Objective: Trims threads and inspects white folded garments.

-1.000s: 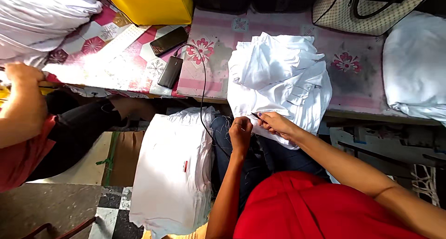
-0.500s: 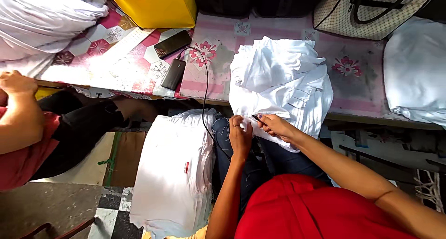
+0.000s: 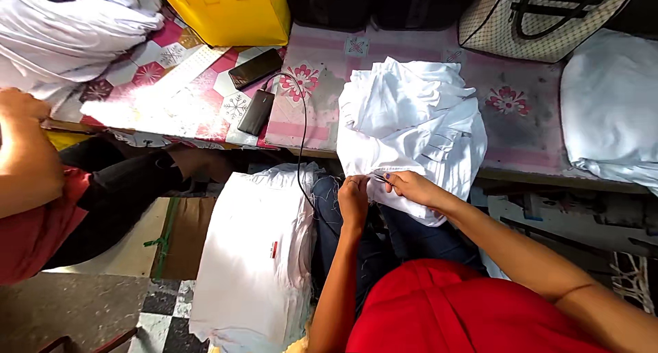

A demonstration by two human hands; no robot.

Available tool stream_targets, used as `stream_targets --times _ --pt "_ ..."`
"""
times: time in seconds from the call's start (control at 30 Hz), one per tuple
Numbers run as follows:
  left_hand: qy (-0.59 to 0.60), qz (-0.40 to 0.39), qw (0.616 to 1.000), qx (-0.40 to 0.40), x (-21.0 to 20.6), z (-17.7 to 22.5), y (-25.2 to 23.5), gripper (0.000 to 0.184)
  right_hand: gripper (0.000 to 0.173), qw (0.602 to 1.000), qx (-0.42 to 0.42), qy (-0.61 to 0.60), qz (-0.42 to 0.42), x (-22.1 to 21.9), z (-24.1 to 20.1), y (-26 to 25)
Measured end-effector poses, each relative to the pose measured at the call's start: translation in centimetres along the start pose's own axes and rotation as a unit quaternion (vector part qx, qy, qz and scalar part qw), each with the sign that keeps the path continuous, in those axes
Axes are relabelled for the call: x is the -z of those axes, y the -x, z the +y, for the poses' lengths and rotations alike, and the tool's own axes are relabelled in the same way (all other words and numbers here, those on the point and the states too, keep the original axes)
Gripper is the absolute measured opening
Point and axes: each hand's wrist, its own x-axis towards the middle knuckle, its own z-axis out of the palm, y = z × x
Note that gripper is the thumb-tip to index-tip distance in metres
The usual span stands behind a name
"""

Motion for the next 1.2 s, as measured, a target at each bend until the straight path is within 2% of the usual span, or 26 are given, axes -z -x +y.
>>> stream_targets --times 0.1,0.27,0.37,0.43,0.47,0.5,0.57,0.6,0.67,0.7,0.77,0.83,0.9,1.0,1.13,1.2 --pt "0.002 -0.007 1.0 -0.031 0.4 0.4 0.9 0.012 0.05 0.997 0.005 0.077 -0.009 0.7 0.3 -0.2" --pt "0.015 -0.037 0.998 -0.04 0.3 0.9 2.2 0.012 0.05 0.992 -0.007 0.117 -0.047 0.7 -0.1 -0.8" --pt "-0.015 -0.043 0.999 0.008 1.0 2.0 1.8 0.015 0.049 0.992 -0.004 0.122 -0.027 1.1 -0.7 -0.4" --pt "-0.019 -0.049 0.997 0.054 1.1 2.3 1.0 0.029 0.045 0.988 0.034 0.147 0.032 0.8 -0.8 0.1" --pt "-0.008 -0.047 0.997 0.062 0.7 2.0 0.6 0.032 0.041 0.976 0.075 0.178 0.097 0.1 -0.5 0.3" --pt "0.004 -0.033 0.998 0.049 0.1 1.4 0.4 0.026 0.036 0.953 0.128 0.214 0.171 -0.8 0.1 0.2" --pt "0.003 -0.008 1.0 0.015 -0.6 0.9 0.2 0.014 0.028 0.879 0.233 0.304 0.283 -1.9 1.6 -1.0" --pt "-0.002 -0.007 1.0 0.009 -0.5 1.2 0.2 0.013 0.027 0.85 0.264 0.335 0.309 -2.0 2.2 -1.8" --pt "-0.009 -0.025 1.0 0.012 0.3 1.8 0.4 0.014 0.022 0.825 0.301 0.352 0.326 -1.6 2.7 -3.0" --pt "-0.006 -0.03 0.999 0.012 0.8 2.0 0.4 0.014 0.018 0.832 0.307 0.336 0.317 -1.2 2.3 -3.2" --pt "0.009 -0.017 1.0 0.005 1.4 2.0 0.3 0.012 0.014 0.89 0.273 0.266 0.252 -0.1 0.3 -3.3" --pt "0.023 -0.001 1.0 -0.004 1.7 1.8 0.4 0.011 0.025 0.951 0.193 0.192 0.148 1.0 -1.8 -4.4" --pt "0.023 0.012 0.999 -0.028 1.7 1.7 0.3 0.01 0.038 0.983 0.113 0.125 0.069 2.0 -3.5 -6.3" --pt "-0.011 0.025 0.999 -0.045 1.5 2.2 0.4 0.009 0.041 0.988 0.043 0.14 0.042 1.9 -4.3 -8.0" --pt "0.018 0.002 1.0 0.015 2.0 2.1 0.6 0.012 0.049 0.984 0.12 0.097 0.094 1.3 -3.4 -4.9" --pt "0.049 -0.011 0.998 0.043 2.2 2.2 0.6 0.012 0.053 0.984 0.134 0.083 0.078 2.5 -3.1 -2.8"
